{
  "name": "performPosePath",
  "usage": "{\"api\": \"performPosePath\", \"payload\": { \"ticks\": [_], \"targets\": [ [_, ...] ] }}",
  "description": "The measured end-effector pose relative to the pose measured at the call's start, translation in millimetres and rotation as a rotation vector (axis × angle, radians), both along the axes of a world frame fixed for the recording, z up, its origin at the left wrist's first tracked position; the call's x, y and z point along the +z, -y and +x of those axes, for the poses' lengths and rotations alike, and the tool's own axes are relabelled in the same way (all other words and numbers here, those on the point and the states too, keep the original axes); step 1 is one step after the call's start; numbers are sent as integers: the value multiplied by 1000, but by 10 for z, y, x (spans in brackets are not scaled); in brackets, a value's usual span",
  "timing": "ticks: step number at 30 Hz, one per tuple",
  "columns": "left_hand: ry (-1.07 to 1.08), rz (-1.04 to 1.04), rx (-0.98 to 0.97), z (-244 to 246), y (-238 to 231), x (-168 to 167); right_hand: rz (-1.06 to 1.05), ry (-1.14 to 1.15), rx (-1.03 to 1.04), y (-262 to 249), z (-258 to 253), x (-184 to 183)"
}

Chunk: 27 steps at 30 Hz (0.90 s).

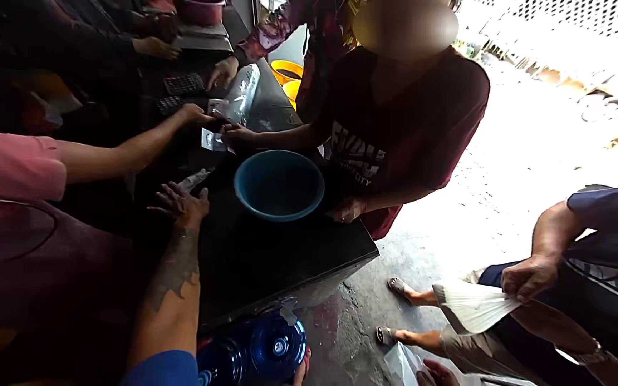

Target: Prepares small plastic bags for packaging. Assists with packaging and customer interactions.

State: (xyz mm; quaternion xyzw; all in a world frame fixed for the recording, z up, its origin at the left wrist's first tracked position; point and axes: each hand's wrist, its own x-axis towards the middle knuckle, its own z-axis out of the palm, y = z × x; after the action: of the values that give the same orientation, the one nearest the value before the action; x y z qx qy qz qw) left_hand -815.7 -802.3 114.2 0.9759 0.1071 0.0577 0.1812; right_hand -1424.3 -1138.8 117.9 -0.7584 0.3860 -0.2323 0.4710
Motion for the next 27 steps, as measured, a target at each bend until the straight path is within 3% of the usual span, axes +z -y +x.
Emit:
{"api": "performPosePath", "payload": {
  "ticks": [4, 7, 11, 13, 16, 19, 22, 27],
  "targets": [
    [79, -7, 46, -156, -6, -49, 7, 17, 21, -3, 81, 27],
    [192, -69, 37, -596, 78, 114, 5, 74, 12, 8, 94, 65],
    [310, -314, -37, -1500, 417, 387, -36, 156, 126, 100, 157, 66],
    [349, -582, -191, -2252, 768, 514, -72, 177, 225, 165, 190, 72],
    [134, -950, -563, -3536, 1449, 540, -80, 192, 383, 224, 198, 159],
    [-370, -1006, -850, -4494, 1976, 380, -80, 243, 470, 252, 124, 229],
    [-669, -936, -907, -5012, 2211, 304, -92, 266, 482, 285, -41, 285],
    [-640, -851, -833, -5290, 2114, 172, -62, 243, 497, 500, -284, 229]
  ]
}}
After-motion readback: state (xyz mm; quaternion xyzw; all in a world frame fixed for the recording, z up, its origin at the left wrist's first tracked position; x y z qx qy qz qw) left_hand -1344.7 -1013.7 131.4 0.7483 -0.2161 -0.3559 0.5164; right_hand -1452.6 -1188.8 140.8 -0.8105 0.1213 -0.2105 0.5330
